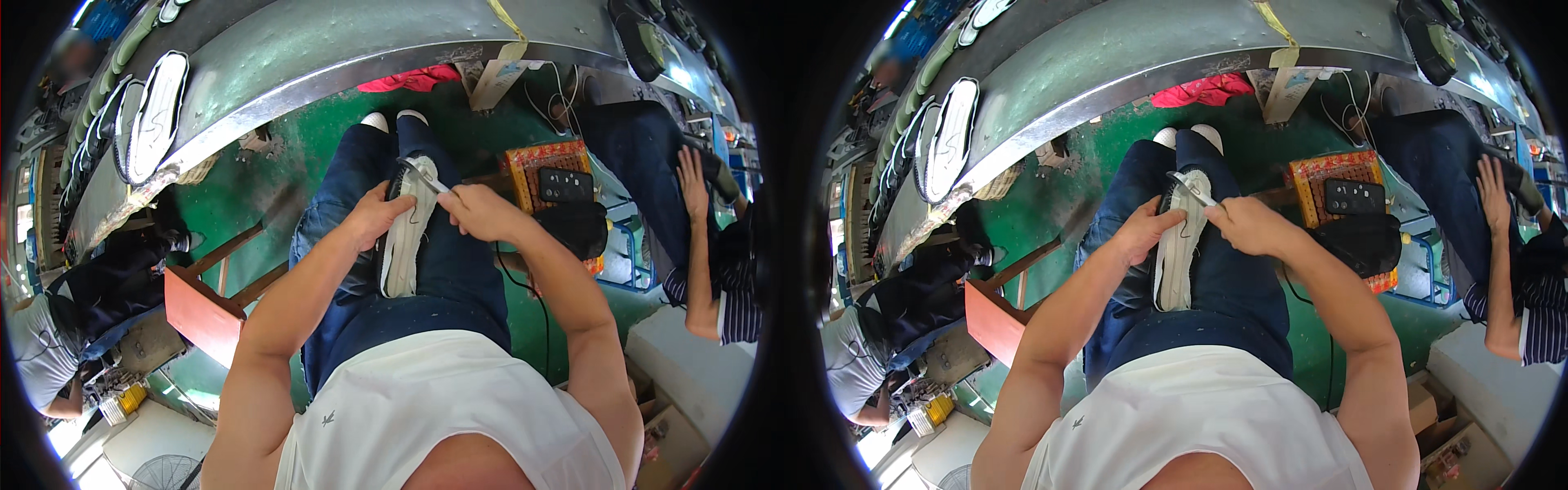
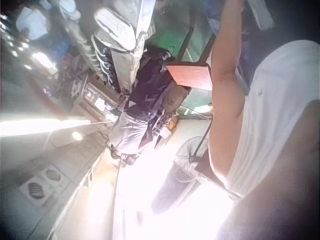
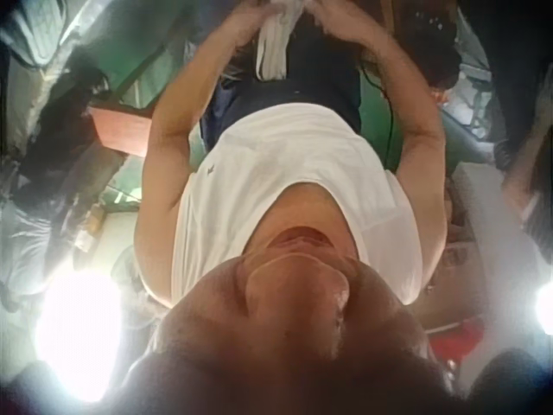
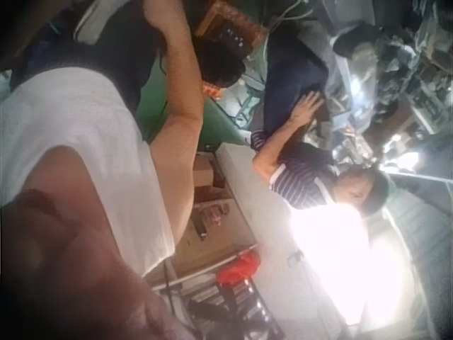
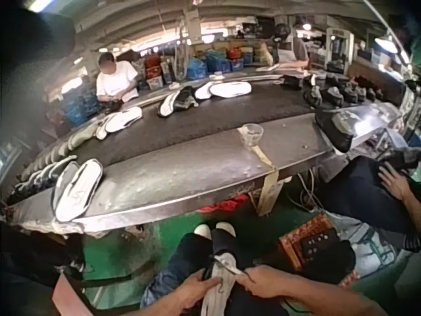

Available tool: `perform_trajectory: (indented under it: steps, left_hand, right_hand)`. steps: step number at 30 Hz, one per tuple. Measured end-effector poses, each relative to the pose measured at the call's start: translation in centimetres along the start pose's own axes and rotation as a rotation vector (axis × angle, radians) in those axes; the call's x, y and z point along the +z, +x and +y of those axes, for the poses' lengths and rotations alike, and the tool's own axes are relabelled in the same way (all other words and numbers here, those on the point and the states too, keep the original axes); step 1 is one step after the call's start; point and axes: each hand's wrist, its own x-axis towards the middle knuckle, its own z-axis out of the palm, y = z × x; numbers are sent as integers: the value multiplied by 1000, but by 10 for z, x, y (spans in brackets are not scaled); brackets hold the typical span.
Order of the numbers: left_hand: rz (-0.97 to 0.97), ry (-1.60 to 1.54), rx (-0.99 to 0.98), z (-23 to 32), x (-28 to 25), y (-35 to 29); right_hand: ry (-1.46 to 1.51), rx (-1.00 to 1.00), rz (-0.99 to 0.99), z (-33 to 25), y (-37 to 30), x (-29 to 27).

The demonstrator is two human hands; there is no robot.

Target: The recorder uses pliers to pull and secure the upper material of a shoe around a last and then uses a hammer to flatten and secure the edges.

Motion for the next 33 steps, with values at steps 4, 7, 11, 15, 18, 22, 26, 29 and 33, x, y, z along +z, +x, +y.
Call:
perform_trajectory:
  steps: [4, 7, 11, 15, 18, 22, 26, 29, 33]
  left_hand:
    - [-58, -3, 30, -4, -6, 2]
    - [-89, -73, 4, 2, -8, -2]
    - [-104, -49, -9, 0, -10, 2]
    - [-193, -37, -145, 11, -24, 3]
    - [-267, -95, -141, 8, -32, 11]
    - [-257, -19, -149, 8, -30, 16]
    - [-192, 39, -142, 6, -27, 18]
    - [-267, 55, -148, 11, -23, 14]
    - [-223, 52, -190, -12, -45, 26]
  right_hand:
    - [-162, -227, 190, 8, -8, 18]
    - [-19, -36, 27, 0, -7, 10]
    - [90, -71, 44, 8, -3, 21]
    - [185, -14, 5, 28, -17, 13]
    - [22, -83, -97, 19, -46, 16]
    - [-375, -276, -99, 8, -52, 41]
    - [-840, -294, 105, -27, -60, 50]
    - [-1029, -278, 227, -40, -60, 57]
    - [-735, -173, -289, -61, -26, 30]
